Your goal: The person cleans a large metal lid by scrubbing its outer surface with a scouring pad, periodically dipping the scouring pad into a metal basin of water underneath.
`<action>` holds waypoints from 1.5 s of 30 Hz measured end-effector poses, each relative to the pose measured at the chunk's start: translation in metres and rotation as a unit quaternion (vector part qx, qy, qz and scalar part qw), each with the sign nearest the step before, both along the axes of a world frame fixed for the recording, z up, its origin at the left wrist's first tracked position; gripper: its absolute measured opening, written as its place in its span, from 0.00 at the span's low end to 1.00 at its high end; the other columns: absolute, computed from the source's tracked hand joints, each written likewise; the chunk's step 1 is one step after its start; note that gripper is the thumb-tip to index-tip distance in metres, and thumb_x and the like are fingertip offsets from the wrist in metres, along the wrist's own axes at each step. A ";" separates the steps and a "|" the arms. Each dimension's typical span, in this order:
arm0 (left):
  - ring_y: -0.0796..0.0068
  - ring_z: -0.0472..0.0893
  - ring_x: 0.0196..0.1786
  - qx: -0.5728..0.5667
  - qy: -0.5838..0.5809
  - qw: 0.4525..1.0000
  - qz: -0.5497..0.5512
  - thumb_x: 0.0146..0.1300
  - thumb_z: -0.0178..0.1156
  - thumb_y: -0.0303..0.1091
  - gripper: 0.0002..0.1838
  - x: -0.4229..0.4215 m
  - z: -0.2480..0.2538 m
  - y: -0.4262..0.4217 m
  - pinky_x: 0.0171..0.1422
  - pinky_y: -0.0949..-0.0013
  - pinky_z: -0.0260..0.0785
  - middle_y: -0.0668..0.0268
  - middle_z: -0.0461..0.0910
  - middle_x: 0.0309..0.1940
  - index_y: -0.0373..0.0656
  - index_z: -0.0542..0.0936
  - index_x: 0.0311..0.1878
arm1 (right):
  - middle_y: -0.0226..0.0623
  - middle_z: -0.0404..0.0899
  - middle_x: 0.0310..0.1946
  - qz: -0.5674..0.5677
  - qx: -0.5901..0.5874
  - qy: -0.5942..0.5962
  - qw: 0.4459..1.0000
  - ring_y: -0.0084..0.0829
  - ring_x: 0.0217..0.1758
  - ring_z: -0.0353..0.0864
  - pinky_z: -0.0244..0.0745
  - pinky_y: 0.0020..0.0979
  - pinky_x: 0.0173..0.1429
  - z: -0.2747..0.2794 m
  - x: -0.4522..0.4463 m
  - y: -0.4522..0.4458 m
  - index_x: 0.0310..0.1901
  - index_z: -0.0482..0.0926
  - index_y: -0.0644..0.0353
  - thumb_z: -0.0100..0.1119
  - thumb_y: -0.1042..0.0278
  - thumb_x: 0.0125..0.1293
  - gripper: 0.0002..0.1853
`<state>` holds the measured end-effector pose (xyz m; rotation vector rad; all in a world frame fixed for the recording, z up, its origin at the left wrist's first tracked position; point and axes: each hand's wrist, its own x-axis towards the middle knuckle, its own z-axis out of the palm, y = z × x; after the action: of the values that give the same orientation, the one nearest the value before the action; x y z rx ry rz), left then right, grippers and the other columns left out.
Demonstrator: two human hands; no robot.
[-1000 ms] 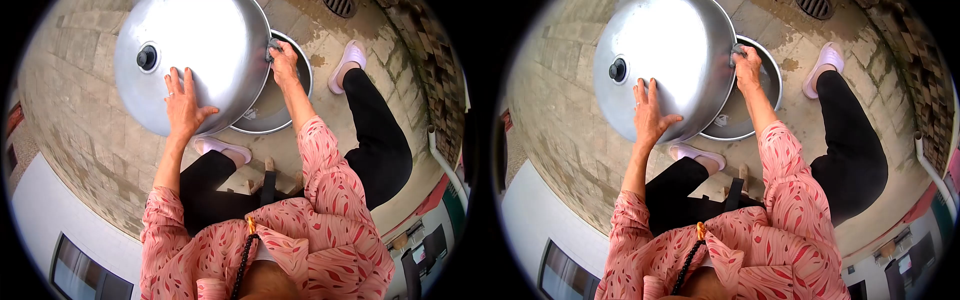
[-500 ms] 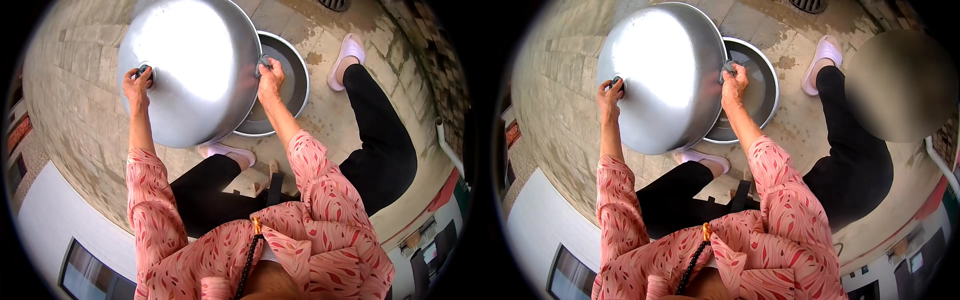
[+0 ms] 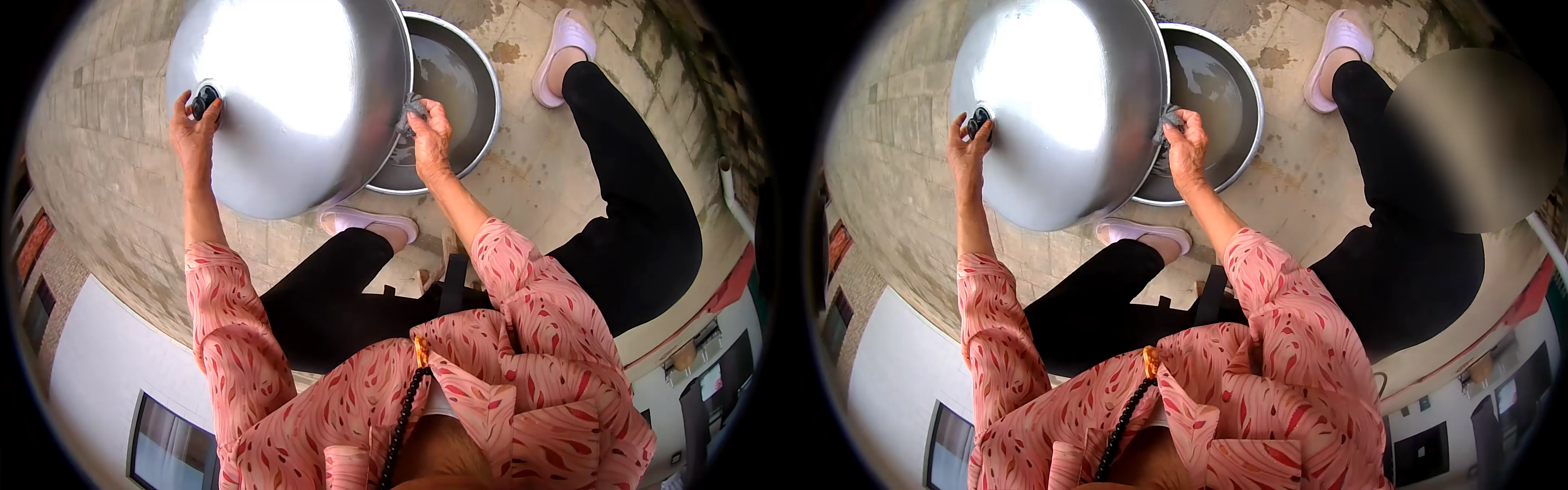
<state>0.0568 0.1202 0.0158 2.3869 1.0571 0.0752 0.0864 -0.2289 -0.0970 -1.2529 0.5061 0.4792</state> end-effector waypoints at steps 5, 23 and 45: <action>0.36 0.64 0.68 0.123 0.076 0.970 -0.193 0.41 0.79 0.51 0.59 -0.017 0.030 -0.082 0.68 0.48 0.63 0.31 0.55 0.67 0.38 0.57 0.73 | 0.38 0.80 0.40 0.053 -0.352 -0.146 0.923 0.31 0.45 0.78 0.72 0.35 0.53 -0.035 0.064 -0.021 0.50 0.75 0.61 0.60 0.70 0.62 0.15; 0.14 0.52 0.67 0.101 0.217 0.941 -0.237 0.33 0.80 0.51 0.68 -0.017 0.022 -0.155 0.59 0.42 0.72 0.27 0.41 0.71 0.45 0.49 0.76 | 0.41 0.79 0.36 0.065 -0.226 -0.244 0.941 0.39 0.38 0.81 0.76 0.36 0.45 0.026 0.062 0.027 0.36 0.80 0.64 0.64 0.82 0.52 0.09; 0.13 0.56 0.65 0.124 0.205 0.939 -0.247 0.33 0.79 0.54 0.67 -0.018 0.018 -0.153 0.54 0.42 0.75 0.25 0.42 0.70 0.44 0.50 0.76 | 0.42 0.79 0.34 0.077 -0.182 -0.342 0.919 0.41 0.37 0.80 0.75 0.36 0.43 0.041 0.054 0.039 0.35 0.78 0.63 0.62 0.83 0.51 0.08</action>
<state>0.0389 -0.0325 0.0335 2.9092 0.6017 -0.5178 0.1402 -0.1902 -0.0565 -1.7203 -0.1115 0.0469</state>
